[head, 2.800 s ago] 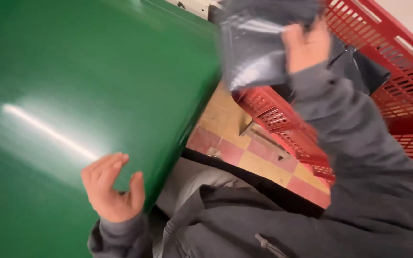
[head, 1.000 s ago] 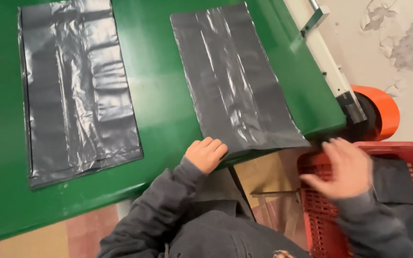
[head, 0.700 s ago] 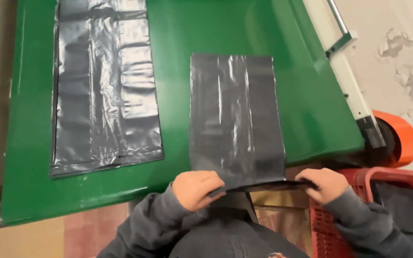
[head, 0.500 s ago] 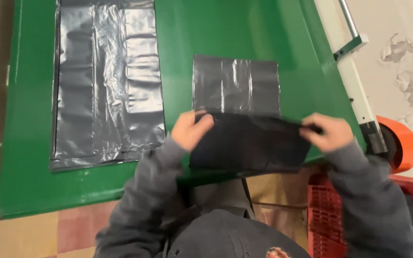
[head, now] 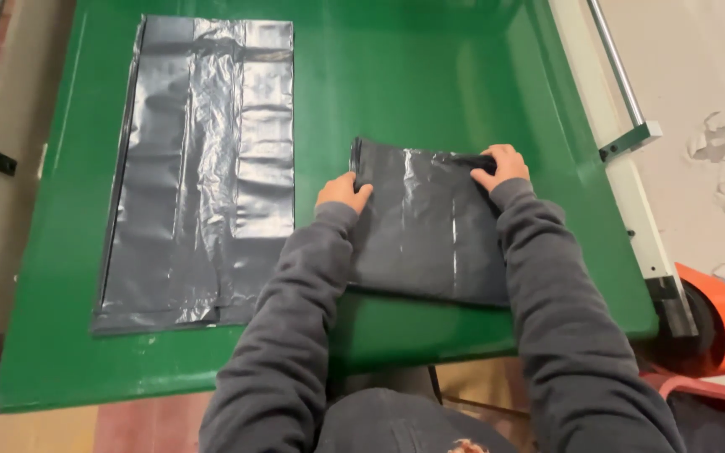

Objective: Fold flat black plastic bags into squares and place them into a collection crate.

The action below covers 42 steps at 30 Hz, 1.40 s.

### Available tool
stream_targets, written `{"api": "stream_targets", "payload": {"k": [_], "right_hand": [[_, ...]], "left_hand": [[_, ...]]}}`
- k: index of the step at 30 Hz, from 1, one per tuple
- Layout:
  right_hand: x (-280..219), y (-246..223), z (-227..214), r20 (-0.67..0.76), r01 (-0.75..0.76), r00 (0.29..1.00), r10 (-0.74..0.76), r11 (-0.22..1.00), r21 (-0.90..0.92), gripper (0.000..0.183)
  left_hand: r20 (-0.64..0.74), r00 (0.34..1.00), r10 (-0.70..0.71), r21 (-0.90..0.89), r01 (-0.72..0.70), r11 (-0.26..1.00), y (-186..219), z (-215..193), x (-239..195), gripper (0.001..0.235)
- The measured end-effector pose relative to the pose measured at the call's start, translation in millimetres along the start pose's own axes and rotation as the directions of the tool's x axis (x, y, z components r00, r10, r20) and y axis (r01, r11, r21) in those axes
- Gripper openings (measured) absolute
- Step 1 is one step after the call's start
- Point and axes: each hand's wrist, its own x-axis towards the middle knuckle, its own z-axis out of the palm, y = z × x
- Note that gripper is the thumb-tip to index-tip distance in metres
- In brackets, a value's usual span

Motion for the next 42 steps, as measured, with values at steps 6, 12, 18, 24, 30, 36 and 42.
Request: {"api": "stream_targets", "payload": {"k": [6,12,18,24,30,36,42], "right_hand": [[21,-12,0,0.199,-0.073,0.974,0.109,0.981,-0.181,0.064],[35,-18,-2,0.459,-0.179,0.853,0.247,0.966,-0.187,0.049],[-53,-103,-76,0.068,-0.055,0.997,0.038,0.961,0.27,0.028],[-187,-153,-105,-0.16,0.317,0.94,-0.301,0.945,0.086,0.026],[-241,-162,-91,-0.116,0.242,0.964,-0.241,0.97,-0.003,0.029],[-239,-163,-88,-0.103,0.227,0.967,-0.234,0.971,-0.071,0.028],[-244,-157,-81,-0.093,0.194,0.975,-0.203,0.976,-0.097,0.023]], "left_hand": [[-0.107,0.994,-0.016,0.197,0.037,0.98,57,-39,-45,0.039],[0.024,0.972,0.234,-0.048,-0.232,0.971,81,-11,-82,0.053],[0.593,0.804,0.036,-0.771,0.554,0.314,34,10,-60,0.103],[0.558,0.827,0.068,-0.816,0.562,-0.134,-52,33,-63,0.116],[0.226,0.974,0.015,-0.9,0.203,0.385,-22,-13,-129,0.086],[-0.131,0.775,0.618,0.16,-0.598,0.785,39,-90,-215,0.058],[0.081,0.505,0.859,0.589,-0.719,0.367,11,-73,-204,0.027]]}}
